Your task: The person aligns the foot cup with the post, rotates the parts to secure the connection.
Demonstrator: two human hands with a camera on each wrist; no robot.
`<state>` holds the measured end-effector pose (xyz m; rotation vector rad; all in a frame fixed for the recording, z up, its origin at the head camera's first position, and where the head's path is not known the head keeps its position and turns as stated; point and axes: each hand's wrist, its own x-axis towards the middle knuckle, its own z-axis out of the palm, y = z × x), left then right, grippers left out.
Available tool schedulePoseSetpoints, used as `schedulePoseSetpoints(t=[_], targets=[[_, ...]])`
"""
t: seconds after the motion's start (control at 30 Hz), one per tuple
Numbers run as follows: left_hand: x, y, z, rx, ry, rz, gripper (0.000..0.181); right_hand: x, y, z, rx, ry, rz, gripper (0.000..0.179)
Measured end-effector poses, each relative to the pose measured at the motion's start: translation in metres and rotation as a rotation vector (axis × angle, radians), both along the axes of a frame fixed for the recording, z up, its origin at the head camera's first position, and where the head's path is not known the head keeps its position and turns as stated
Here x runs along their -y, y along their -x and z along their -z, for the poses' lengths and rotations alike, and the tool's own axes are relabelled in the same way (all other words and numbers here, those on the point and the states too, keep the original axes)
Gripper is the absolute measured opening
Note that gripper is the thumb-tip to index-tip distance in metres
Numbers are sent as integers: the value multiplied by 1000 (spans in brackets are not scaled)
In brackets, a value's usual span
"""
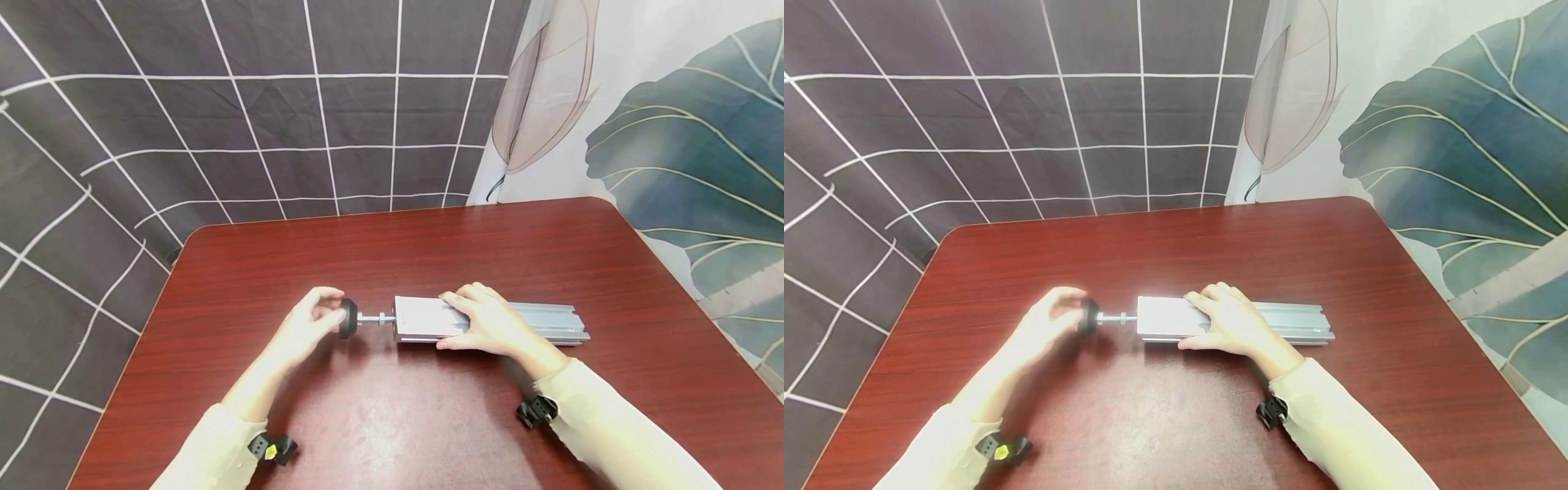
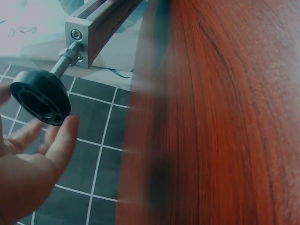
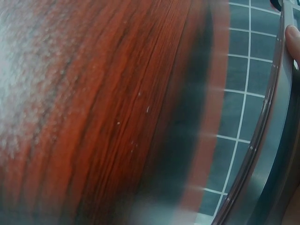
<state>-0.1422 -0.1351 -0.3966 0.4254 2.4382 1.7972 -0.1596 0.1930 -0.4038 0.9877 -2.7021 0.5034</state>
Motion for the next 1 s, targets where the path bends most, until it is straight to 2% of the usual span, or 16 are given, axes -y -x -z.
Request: schedulePoseSetpoints(t=[0.17, 0.2, 0.27, 0.37, 0.47, 0.57, 0.67, 0.77, 0.9, 1.0], targets=[[0, -1, -1, -167, -51, 115, 56, -1, 0, 0, -8, 6, -4, 75], [-1, -1, -2, -184, -65, 119, 56, -1, 0, 0, -11, 7, -4, 75], [-2, 0, -2, -183, -56, 68, 52, -1, 0, 0, -17, 12, -4, 75], [-4, 0, -3, -76, -10, -58, 40, -1, -1, 0, -16, 13, -3, 77], [-4, 0, -4, 67, 33, -113, 31, -2, -1, 2, -10, 9, -3, 78], [-4, 0, -3, 180, 8, -60, 31, -2, -1, 4, -20, 11, -7, 77], [-3, 0, 0, 205, -34, 8, 31, -2, -1, 5, -38, 22, -14, 77], [-1, 0, 2, 120, -33, 44, 32, -2, -1, 5, -36, 21, -14, 76], [1, -1, 3, -29, 1, 94, 45, -1, -2, 3, -18, 8, -10, 75], [1, -2, 2, -94, -17, 141, 53, -1, -2, 3, -19, 6, -10, 75]])
